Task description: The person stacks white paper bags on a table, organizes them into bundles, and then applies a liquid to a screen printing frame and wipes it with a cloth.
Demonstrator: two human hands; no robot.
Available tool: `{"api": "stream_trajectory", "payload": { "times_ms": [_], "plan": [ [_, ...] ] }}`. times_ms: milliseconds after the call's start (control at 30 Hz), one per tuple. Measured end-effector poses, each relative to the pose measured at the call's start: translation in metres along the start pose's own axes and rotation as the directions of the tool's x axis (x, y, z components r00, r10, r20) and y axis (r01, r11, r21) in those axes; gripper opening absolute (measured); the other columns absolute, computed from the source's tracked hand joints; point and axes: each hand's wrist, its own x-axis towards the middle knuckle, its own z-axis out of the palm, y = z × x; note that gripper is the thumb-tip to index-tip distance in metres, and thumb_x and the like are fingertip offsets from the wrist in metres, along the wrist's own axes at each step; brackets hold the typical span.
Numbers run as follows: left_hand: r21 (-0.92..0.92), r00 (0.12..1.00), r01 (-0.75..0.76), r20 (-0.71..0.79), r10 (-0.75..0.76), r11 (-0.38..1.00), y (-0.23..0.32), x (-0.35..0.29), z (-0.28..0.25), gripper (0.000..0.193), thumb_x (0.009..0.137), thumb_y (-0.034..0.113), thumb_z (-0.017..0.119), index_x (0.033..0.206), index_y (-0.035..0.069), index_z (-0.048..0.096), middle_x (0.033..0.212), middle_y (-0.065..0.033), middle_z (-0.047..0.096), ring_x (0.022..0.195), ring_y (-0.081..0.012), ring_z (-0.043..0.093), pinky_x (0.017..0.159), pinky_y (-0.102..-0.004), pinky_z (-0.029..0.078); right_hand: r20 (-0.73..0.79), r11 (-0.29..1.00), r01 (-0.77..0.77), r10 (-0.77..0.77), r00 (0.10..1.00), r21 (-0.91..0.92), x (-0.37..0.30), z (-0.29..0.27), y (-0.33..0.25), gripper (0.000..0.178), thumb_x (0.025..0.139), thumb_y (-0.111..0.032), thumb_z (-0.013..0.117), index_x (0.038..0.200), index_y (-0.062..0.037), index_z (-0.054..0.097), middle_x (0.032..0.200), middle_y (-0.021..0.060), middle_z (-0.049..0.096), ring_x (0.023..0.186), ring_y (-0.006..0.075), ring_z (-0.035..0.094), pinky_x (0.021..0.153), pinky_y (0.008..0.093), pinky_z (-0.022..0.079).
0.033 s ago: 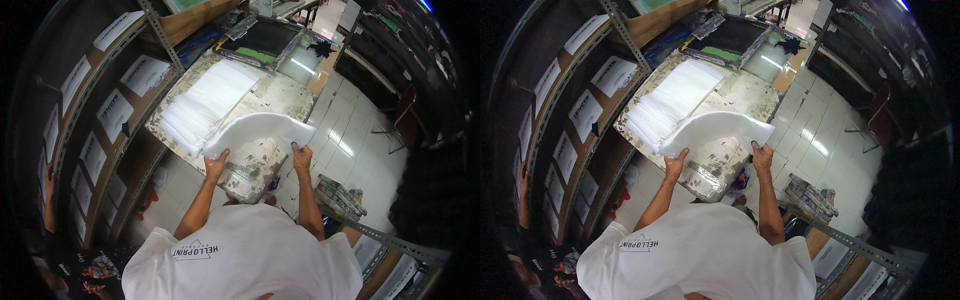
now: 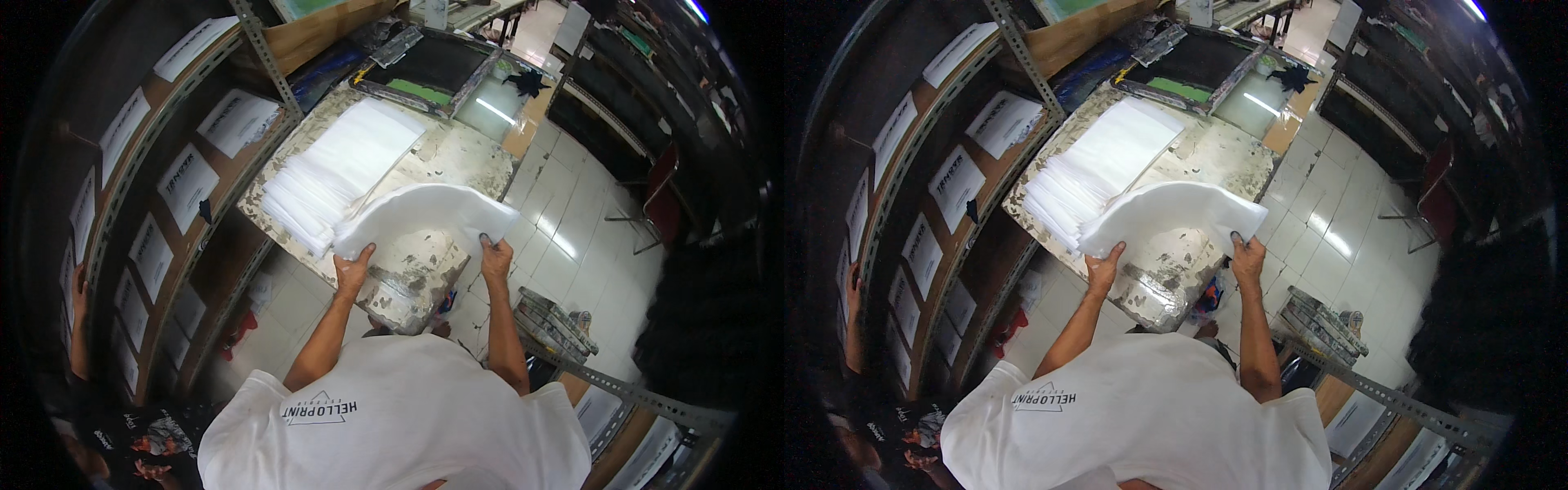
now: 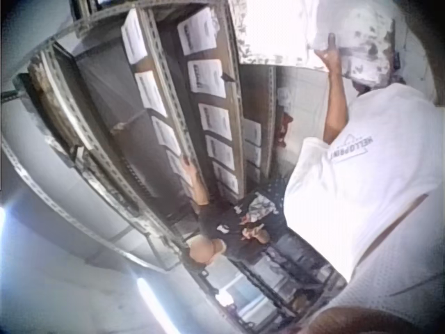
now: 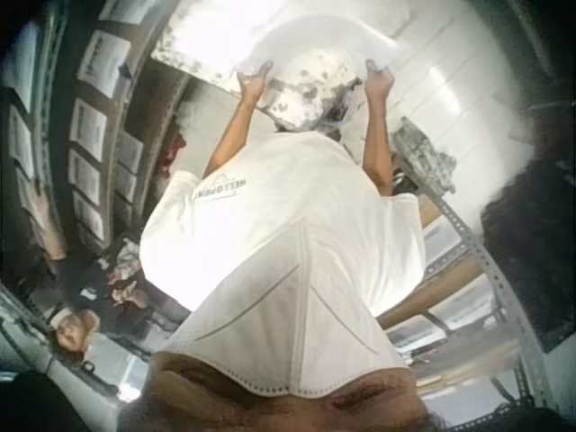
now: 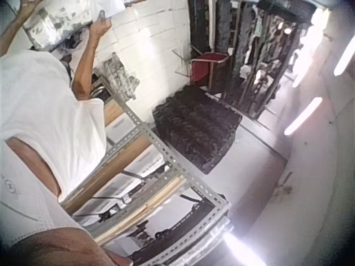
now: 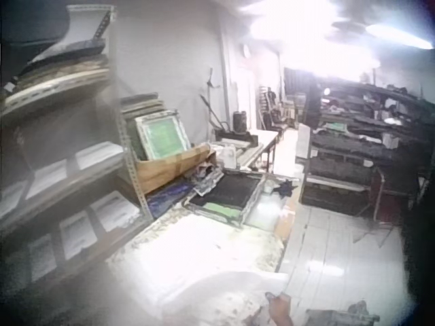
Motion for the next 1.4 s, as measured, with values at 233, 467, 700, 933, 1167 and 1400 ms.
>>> {"api": "stream_trajectory", "payload": {
  "times_ms": [233, 467, 700, 933, 1167, 1400],
  "plan": [
    [0.093, 0.986, 0.080, 0.141, -0.093, 0.992, -0.009, 0.025, -0.015, 0.023, 0.081, 0.012, 0.075, 0.095, -0.006, 0.070, 0.085, -0.0107, 0.073, 0.072, -0.0160, 0.066, 0.069, -0.0305, 0.052, -0.046, 0.969, -0.033, 0.022, 0.999, -0.244, 0.027, -0.013, -0.050, 0.018, 0.089, -0.002, 0.062, 0.104, 0.0068, 0.066, 0.087, 0.0158, 0.072, 0.080, 0.0180, 0.065, 0.075, 0.0304, 0.049],
    [-0.020, 0.978, 0.161, 0.134, -0.157, 0.987, 0.061, 0.078, -0.008, 0.031, 0.080, 0.012, 0.076, 0.100, -0.010, 0.066, 0.089, -0.0152, 0.071, 0.076, -0.0213, 0.067, 0.071, -0.0329, 0.054, 0.232, 0.734, 0.334, -0.242, 0.942, -0.591, 0.144, 0.042, -0.118, 0.026, 0.084, -0.012, 0.063, 0.104, 0.0045, 0.067, 0.091, 0.0254, 0.069, 0.085, 0.0353, 0.068, 0.077, 0.0388, 0.050],
    [-0.379, 0.900, 0.374, -0.073, -0.430, 0.847, 0.075, 0.211, 0.007, 0.069, 0.076, 0.012, 0.080, 0.128, -0.014, 0.042, 0.122, -0.0265, 0.056, 0.104, -0.0280, 0.061, 0.088, -0.0395, 0.053, 0.071, 0.611, 0.509, -0.596, 0.800, -0.606, 0.221, 0.143, -0.252, 0.042, 0.082, -0.018, 0.069, 0.119, -0.0002, 0.062, 0.106, 0.0251, 0.067, 0.099, 0.0375, 0.065, 0.085, 0.0413, 0.050],
    [-0.231, 0.799, 0.515, -0.219, -0.560, 0.826, -0.037, 0.274, -0.014, 0.076, 0.073, 0.011, 0.082, 0.126, -0.019, 0.037, 0.126, -0.0309, 0.050, 0.114, -0.0367, 0.054, 0.099, -0.0413, 0.045, 0.219, 0.819, 0.351, -0.279, 0.935, -0.454, 0.140, 0.145, -0.146, 0.036, 0.082, -0.006, 0.067, 0.118, 0.0005, 0.064, 0.100, 0.0132, 0.071, 0.086, 0.0198, 0.067, 0.077, 0.0313, 0.051],
    [-0.209, 0.834, 0.495, -0.158, -0.528, 0.844, -0.026, 0.265, -0.014, 0.075, 0.073, 0.012, 0.083, 0.125, -0.018, 0.038, 0.124, -0.0308, 0.051, 0.108, -0.0366, 0.057, 0.086, -0.0419, 0.052, 0.097, 0.857, 0.007, 0.050, 0.994, -0.516, 0.021, 0.093, -0.032, 0.040, 0.081, -0.005, 0.066, 0.120, 0.0028, 0.061, 0.100, 0.0157, 0.070, 0.088, 0.0217, 0.067, 0.079, 0.0326, 0.051],
    [-0.156, 0.867, 0.479, -0.070, -0.494, 0.864, 0.006, 0.254, -0.028, 0.079, 0.074, 0.018, 0.084, 0.125, -0.016, 0.035, 0.120, -0.0278, 0.053, 0.101, -0.0349, 0.060, 0.083, -0.0448, 0.054, -0.167, 0.859, -0.285, 0.235, 0.958, -0.425, -0.083, 0.030, 0.002, 0.038, 0.083, -0.003, 0.065, 0.120, 0.0033, 0.061, 0.102, 0.0149, 0.069, 0.092, 0.0240, 0.066, 0.083, 0.0348, 0.051]
  ]
}}
